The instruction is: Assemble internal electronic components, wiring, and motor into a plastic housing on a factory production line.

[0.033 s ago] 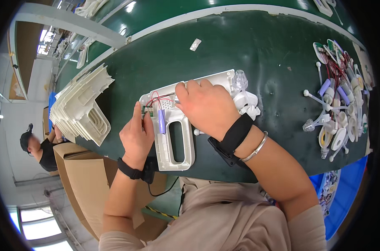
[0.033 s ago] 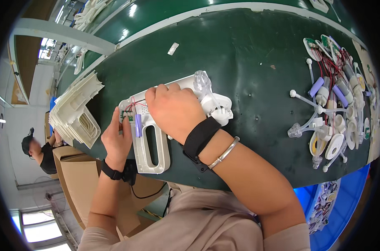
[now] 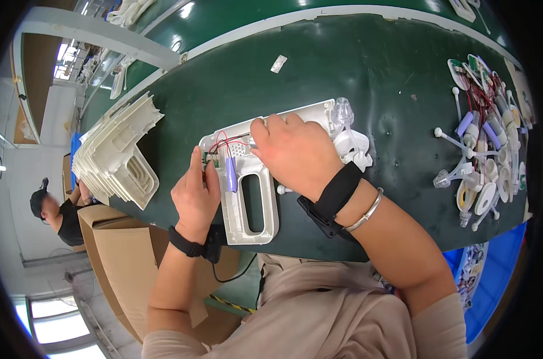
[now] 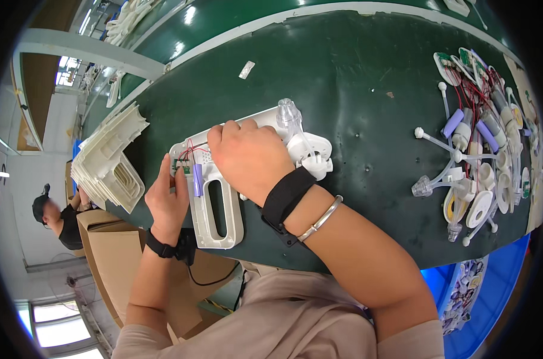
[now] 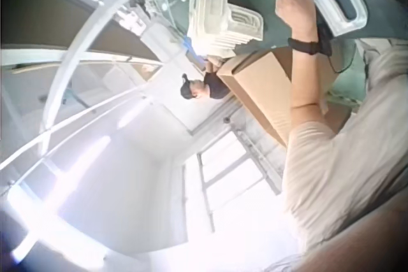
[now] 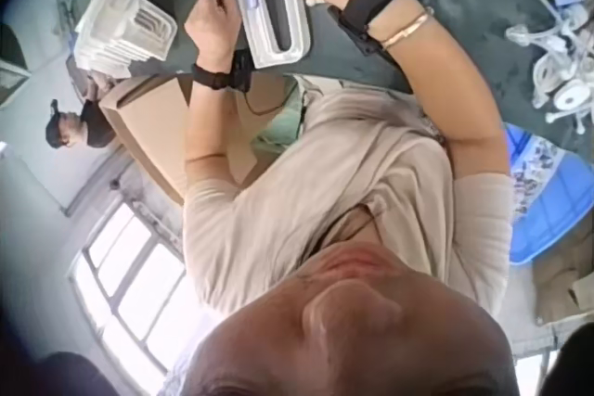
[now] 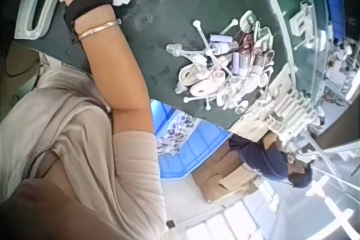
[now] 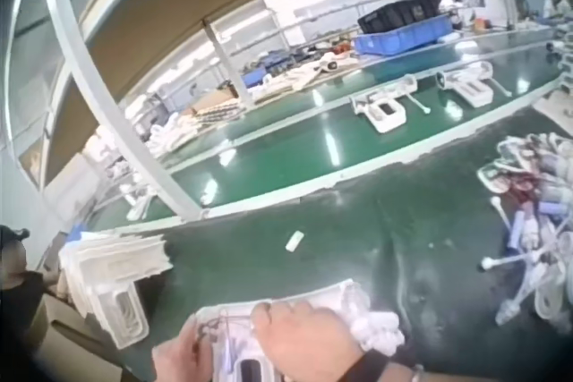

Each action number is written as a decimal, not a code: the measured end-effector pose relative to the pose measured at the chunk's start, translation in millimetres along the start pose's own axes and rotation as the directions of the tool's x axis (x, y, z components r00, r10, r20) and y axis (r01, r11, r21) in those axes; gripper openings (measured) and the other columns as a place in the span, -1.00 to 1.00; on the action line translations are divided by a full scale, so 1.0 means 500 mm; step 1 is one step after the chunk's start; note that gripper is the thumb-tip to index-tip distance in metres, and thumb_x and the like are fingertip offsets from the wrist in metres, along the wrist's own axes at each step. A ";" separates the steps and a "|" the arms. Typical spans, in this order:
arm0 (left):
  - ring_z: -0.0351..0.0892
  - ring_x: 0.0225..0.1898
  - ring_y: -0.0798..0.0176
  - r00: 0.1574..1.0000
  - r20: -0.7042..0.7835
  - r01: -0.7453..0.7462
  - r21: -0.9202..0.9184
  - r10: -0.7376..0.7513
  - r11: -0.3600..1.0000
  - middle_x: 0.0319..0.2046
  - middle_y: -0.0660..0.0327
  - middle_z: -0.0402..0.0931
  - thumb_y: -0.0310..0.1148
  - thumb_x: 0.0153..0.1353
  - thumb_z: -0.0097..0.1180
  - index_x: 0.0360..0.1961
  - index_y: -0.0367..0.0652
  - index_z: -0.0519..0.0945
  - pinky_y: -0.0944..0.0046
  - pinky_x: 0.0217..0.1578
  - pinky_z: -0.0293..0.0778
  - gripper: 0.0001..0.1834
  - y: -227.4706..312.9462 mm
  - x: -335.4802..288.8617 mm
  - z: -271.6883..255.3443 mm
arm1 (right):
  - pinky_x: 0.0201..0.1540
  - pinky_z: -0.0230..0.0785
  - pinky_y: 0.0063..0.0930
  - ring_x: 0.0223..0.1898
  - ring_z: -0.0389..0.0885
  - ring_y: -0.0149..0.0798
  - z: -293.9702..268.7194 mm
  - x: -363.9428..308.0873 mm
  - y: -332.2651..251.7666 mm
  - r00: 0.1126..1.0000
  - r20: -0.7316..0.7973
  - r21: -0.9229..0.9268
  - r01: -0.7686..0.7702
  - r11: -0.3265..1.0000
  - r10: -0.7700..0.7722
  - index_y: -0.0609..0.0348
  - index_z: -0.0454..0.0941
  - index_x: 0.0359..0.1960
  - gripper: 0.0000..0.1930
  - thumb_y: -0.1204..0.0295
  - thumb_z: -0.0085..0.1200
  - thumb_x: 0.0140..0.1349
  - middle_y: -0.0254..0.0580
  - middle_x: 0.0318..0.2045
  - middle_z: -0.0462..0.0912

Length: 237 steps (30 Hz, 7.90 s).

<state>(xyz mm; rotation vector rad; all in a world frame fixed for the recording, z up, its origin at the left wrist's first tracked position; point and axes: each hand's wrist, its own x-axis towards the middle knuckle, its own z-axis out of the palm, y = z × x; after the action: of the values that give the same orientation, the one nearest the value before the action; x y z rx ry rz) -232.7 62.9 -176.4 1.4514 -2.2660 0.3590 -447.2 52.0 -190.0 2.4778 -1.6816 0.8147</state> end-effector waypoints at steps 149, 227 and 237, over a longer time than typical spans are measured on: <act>0.48 -0.65 0.43 0.936 0.345 -0.041 -0.105 0.075 0.994 -0.70 0.21 0.42 -0.48 0.26 0.07 0.17 -0.30 0.42 0.40 -0.57 0.39 -0.56 0.071 0.100 -0.020 | -0.52 0.45 -0.46 -0.45 0.60 -0.29 -0.061 -0.054 0.070 0.993 -0.064 -0.028 -0.098 0.995 0.096 0.11 0.46 -0.49 -0.90 0.43 0.11 -0.03 -0.33 -0.57 0.48; 0.46 -0.48 0.16 0.965 0.225 -0.104 -0.134 0.132 0.986 -0.48 0.20 0.53 -0.34 0.03 0.31 -0.12 -0.29 0.57 0.23 -0.46 0.42 -0.61 0.186 0.065 -0.029 | -0.45 0.43 -0.44 -0.41 0.55 -0.29 -0.063 -0.057 0.069 0.994 0.004 -0.071 -0.106 0.992 0.107 0.10 0.49 -0.31 -0.70 0.21 0.23 0.02 -0.31 -0.50 0.48; 0.51 -0.54 0.50 0.824 0.492 0.554 -0.599 -0.280 0.578 -0.48 0.28 0.52 -0.54 0.09 0.19 0.00 -0.34 0.50 0.47 -0.48 0.40 -0.61 0.149 0.031 -0.072 | -0.51 0.44 -0.39 -0.43 0.60 -0.22 -0.058 -0.058 0.075 0.997 -0.076 -0.032 -0.020 0.999 0.018 0.14 0.46 -0.38 -0.73 0.21 0.18 0.12 -0.26 -0.52 0.53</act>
<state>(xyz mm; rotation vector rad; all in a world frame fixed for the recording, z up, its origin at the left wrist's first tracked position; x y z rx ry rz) -298.3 97.5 -136.9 1.5832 -1.8066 -0.9385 -499.6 70.3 -187.3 2.3818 -1.6817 0.8649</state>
